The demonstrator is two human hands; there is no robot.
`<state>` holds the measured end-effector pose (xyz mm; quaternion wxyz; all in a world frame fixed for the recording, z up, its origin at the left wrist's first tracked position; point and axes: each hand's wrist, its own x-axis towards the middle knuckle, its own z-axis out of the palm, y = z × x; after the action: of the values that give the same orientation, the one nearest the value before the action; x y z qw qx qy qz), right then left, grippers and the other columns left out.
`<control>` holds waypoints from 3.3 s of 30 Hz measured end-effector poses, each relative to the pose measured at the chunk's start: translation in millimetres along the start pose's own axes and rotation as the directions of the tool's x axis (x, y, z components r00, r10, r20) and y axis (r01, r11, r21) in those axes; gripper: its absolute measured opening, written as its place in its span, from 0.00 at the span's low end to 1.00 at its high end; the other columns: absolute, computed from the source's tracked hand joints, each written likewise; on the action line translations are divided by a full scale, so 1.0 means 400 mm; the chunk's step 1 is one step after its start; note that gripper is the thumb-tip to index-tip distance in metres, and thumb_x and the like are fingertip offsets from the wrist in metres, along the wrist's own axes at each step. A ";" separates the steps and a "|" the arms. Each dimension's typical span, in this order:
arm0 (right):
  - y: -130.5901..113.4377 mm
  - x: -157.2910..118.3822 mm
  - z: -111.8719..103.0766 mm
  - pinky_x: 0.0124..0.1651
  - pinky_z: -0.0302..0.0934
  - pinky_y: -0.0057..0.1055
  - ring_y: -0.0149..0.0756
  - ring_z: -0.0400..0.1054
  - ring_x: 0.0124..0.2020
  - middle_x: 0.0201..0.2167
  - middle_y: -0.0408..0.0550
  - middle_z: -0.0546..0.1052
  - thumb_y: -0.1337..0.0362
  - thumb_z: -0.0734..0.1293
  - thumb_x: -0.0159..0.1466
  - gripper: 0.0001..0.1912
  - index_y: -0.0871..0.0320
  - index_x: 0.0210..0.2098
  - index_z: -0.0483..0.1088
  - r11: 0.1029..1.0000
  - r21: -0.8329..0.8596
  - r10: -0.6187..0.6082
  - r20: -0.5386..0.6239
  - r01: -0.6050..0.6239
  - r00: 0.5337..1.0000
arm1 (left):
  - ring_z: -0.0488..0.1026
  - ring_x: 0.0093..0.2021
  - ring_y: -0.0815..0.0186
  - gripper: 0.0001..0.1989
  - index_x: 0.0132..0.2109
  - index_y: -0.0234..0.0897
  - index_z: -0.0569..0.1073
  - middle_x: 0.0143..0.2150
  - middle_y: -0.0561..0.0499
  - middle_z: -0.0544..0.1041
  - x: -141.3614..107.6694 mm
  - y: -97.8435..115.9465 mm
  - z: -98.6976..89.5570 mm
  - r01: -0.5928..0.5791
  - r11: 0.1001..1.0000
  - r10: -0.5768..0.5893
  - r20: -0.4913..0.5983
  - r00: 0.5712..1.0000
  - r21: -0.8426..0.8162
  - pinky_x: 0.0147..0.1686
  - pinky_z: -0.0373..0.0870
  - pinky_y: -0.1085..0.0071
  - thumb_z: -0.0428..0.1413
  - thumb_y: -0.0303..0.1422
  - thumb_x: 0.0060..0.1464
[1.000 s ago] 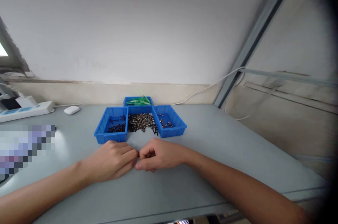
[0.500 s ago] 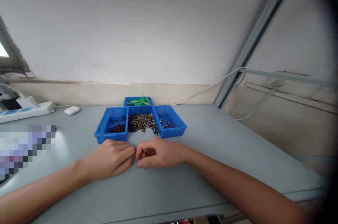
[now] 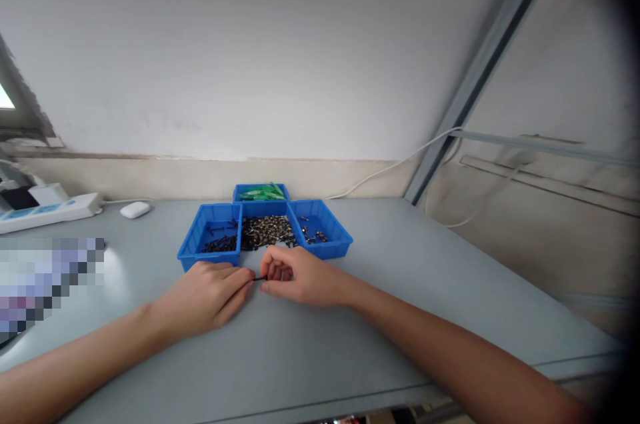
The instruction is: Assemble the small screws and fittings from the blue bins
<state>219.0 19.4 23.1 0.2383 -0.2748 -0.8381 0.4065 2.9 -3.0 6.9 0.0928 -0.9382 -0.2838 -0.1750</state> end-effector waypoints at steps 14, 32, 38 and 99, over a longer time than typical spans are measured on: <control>-0.012 -0.005 0.006 0.33 0.61 0.23 0.26 0.66 0.29 0.28 0.40 0.73 0.67 0.66 0.59 0.05 0.58 0.36 0.71 0.993 -0.101 -0.070 -0.049 0.065 0.996 | 0.70 0.24 0.67 0.17 0.36 0.34 0.70 0.26 0.51 0.72 0.007 -0.003 0.002 0.017 0.995 -0.009 0.086 0.996 -0.093 0.24 0.64 0.71 0.38 0.31 0.65; -0.012 0.000 0.008 0.31 0.58 0.23 0.26 0.65 0.26 0.24 0.38 0.71 0.62 0.66 0.59 0.06 0.58 0.30 0.68 0.979 -0.202 -0.037 -0.109 0.014 0.993 | 0.68 0.23 0.69 0.16 0.33 0.35 0.69 0.25 0.53 0.71 0.005 -0.002 0.008 -0.026 0.994 0.028 0.018 0.999 -0.110 0.23 0.60 0.72 0.41 0.34 0.65; -0.011 0.000 0.009 0.31 0.58 0.24 0.27 0.65 0.27 0.24 0.39 0.70 0.62 0.66 0.60 0.06 0.58 0.30 0.67 0.978 -0.207 -0.030 -0.118 0.005 0.993 | 0.67 0.23 0.69 0.16 0.33 0.35 0.69 0.25 0.52 0.70 0.004 0.000 0.007 -0.041 0.994 0.040 -0.007 0.999 -0.102 0.22 0.60 0.71 0.41 0.32 0.65; -0.014 -0.002 -0.002 0.33 0.60 0.24 0.28 0.66 0.29 0.30 0.42 0.74 0.69 0.65 0.57 0.06 0.58 0.35 0.71 0.999 -0.040 -0.033 -0.049 0.031 0.998 | 0.68 0.23 0.68 0.15 0.35 0.35 0.69 0.25 0.52 0.71 0.005 -0.003 -0.003 -0.006 0.996 0.010 0.037 0.999 -0.089 0.23 0.61 0.71 0.40 0.32 0.65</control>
<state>218.8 16.4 28.0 0.2601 -0.2760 -0.8440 0.3794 3.5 -1.5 8.7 0.0461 -0.9456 -0.2737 -0.1694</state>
